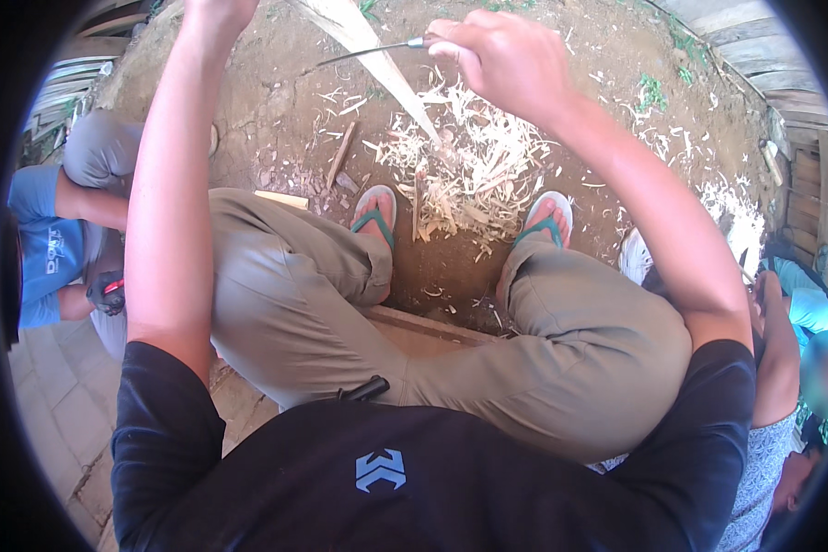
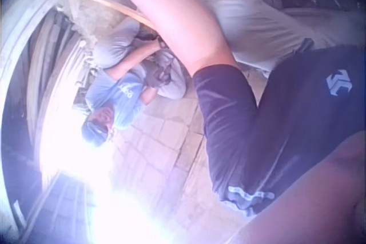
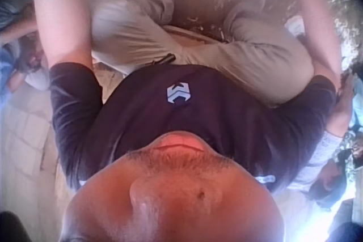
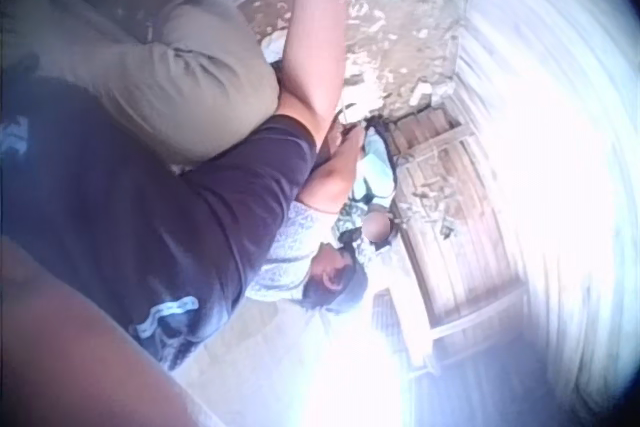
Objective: The person sits on the ground and uses a knife to shave and shape a long piece of wood held between their legs. They repeatedly scrape the tool along the wood's surface to remove shavings and refine the shape.
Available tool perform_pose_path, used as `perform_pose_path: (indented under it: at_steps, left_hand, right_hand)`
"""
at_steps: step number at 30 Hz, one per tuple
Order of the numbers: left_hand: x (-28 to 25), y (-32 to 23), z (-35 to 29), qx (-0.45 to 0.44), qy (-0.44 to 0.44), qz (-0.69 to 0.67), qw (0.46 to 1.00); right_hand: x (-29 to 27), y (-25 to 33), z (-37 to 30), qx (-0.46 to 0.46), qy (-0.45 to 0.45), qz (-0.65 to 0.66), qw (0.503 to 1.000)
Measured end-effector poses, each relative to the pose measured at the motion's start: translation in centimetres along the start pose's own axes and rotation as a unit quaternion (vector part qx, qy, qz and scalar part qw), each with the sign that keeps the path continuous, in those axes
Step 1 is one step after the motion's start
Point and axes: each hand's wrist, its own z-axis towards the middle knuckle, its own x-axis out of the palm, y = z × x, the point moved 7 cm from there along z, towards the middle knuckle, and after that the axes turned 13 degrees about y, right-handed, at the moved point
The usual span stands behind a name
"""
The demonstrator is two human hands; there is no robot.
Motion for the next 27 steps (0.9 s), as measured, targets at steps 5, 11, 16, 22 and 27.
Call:
perform_pose_path:
  at_steps: [5,11,16,22,27]
  left_hand:
    - [0.6,1.3,0.1,-0.043,0.019,-0.046,0.998]
    - [-0.5,0.8,0.7,-0.019,0.044,-0.049,0.998]
    - [-0.2,1.2,0.8,-0.017,0.034,-0.059,0.998]
    - [0.1,1.1,0.5,0.003,0.014,-0.080,0.997]
    - [-0.3,1.5,0.4,-0.007,0.002,-0.097,0.995]
  right_hand:
    - [-0.2,-0.4,-0.6,0.044,0.041,0.028,0.998]
    - [0.4,-0.2,0.0,0.043,0.046,0.038,0.997]
    - [0.0,-1.3,-0.5,0.056,0.072,0.020,0.996]
    - [-0.3,-1.1,-1.3,0.007,0.034,-0.018,0.999]
    - [0.7,-0.1,-2.7,0.017,0.012,-0.014,1.000]
